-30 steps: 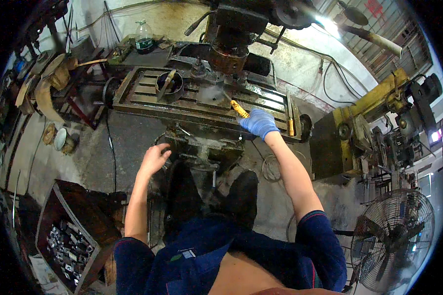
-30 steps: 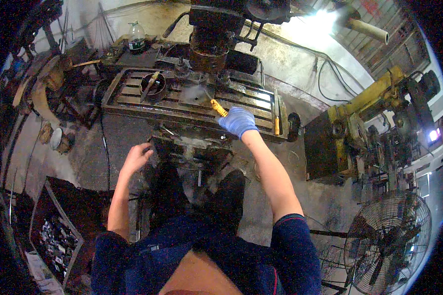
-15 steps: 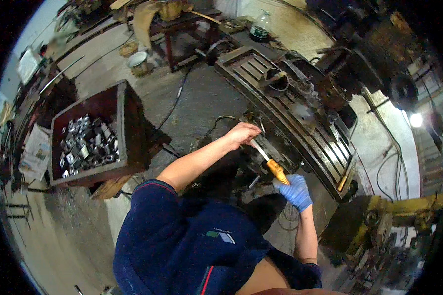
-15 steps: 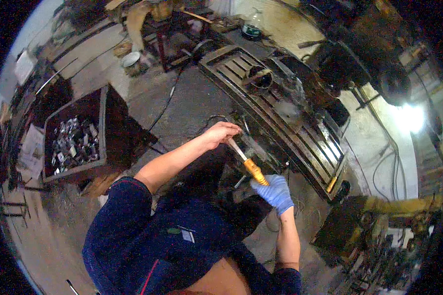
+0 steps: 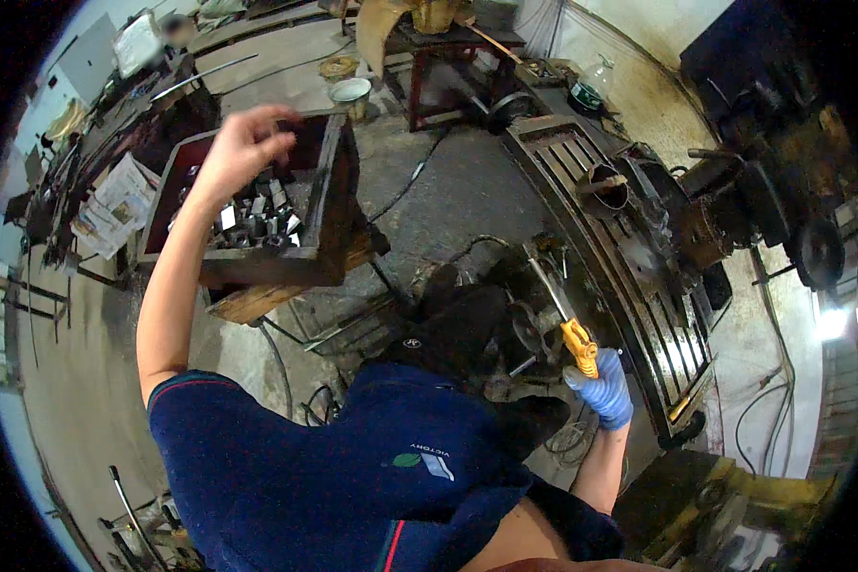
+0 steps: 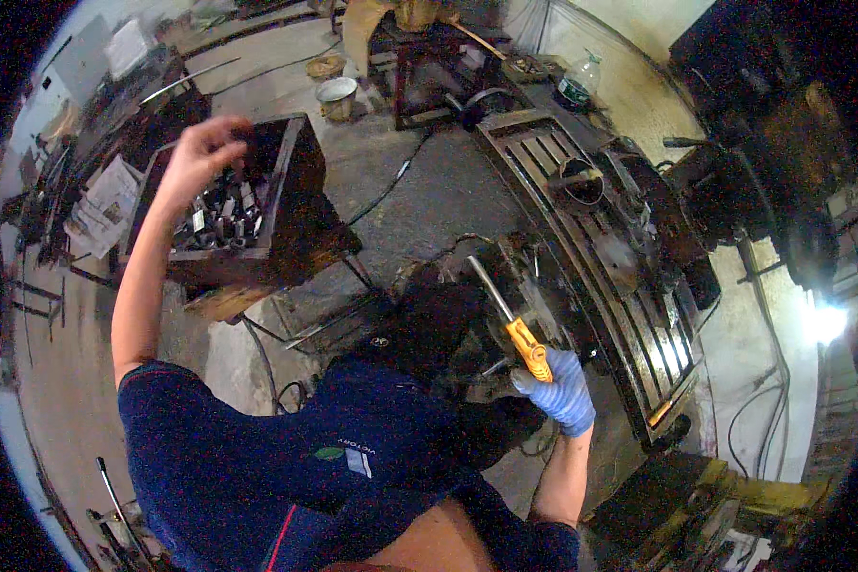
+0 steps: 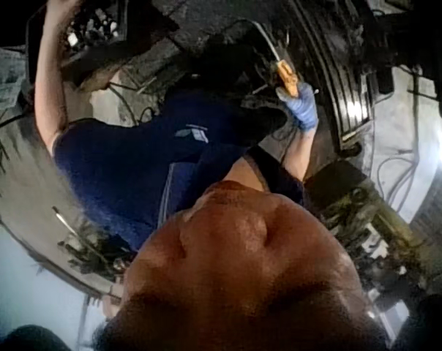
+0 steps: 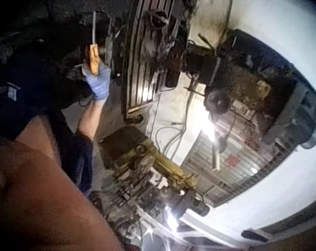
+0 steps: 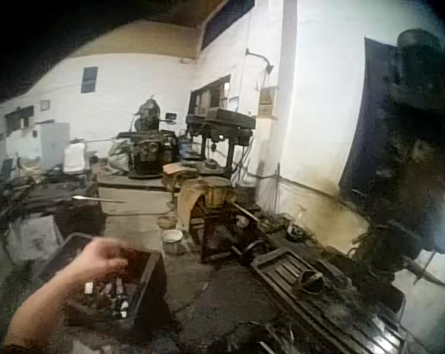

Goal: The person places metal parts into a milling machine, cleans them with an air blow gun, and places them into a container.

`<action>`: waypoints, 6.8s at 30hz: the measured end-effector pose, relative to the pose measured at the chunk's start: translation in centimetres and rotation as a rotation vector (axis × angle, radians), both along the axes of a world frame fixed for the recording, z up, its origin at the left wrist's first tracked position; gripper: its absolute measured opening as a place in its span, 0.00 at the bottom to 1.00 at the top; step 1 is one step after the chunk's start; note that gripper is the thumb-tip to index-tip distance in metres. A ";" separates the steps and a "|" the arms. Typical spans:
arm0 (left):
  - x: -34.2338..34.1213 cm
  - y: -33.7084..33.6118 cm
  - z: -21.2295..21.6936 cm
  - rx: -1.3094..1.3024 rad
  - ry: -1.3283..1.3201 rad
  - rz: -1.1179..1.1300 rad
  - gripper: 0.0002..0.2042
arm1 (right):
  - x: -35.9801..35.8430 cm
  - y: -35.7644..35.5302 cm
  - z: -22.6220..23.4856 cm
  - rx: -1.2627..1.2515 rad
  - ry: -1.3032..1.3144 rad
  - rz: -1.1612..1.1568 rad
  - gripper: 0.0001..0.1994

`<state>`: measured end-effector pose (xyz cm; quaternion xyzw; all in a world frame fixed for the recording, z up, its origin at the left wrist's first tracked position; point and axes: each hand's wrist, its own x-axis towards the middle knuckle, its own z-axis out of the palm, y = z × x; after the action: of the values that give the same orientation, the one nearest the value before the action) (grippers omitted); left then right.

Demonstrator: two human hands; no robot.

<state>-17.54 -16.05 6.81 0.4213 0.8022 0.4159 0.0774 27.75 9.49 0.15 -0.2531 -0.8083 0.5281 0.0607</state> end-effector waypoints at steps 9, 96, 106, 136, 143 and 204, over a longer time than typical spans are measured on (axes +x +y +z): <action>0.1 1.7 -9.1 -0.855 0.222 -0.298 0.19 | 1.5 -0.6 -0.6 -0.065 -0.040 -0.094 0.17; 23.0 26.8 -13.0 0.056 -1.256 -0.829 0.05 | 8.0 -0.5 -2.7 0.595 -0.227 -0.204 0.14; 25.7 36.6 -14.1 0.010 -0.075 -0.940 0.06 | 10.1 4.5 -0.3 0.177 -0.239 -0.579 0.17; 33.3 52.5 -15.9 0.165 0.495 -0.721 0.07 | 20.0 1.9 -12.5 0.136 0.058 -1.232 0.12; 34.2 53.3 -16.0 0.066 0.497 -0.560 0.13 | 21.7 4.3 -4.1 0.500 -0.175 -1.152 0.10; 5.8 19.6 6.9 -0.272 0.277 -0.573 0.16 | 17.2 9.1 9.0 1.064 1.165 -0.938 0.20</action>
<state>-11.71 3.56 13.72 0.6677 0.7023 0.2056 0.1369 44.94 18.55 9.13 -0.1876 -0.6008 0.0517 0.7753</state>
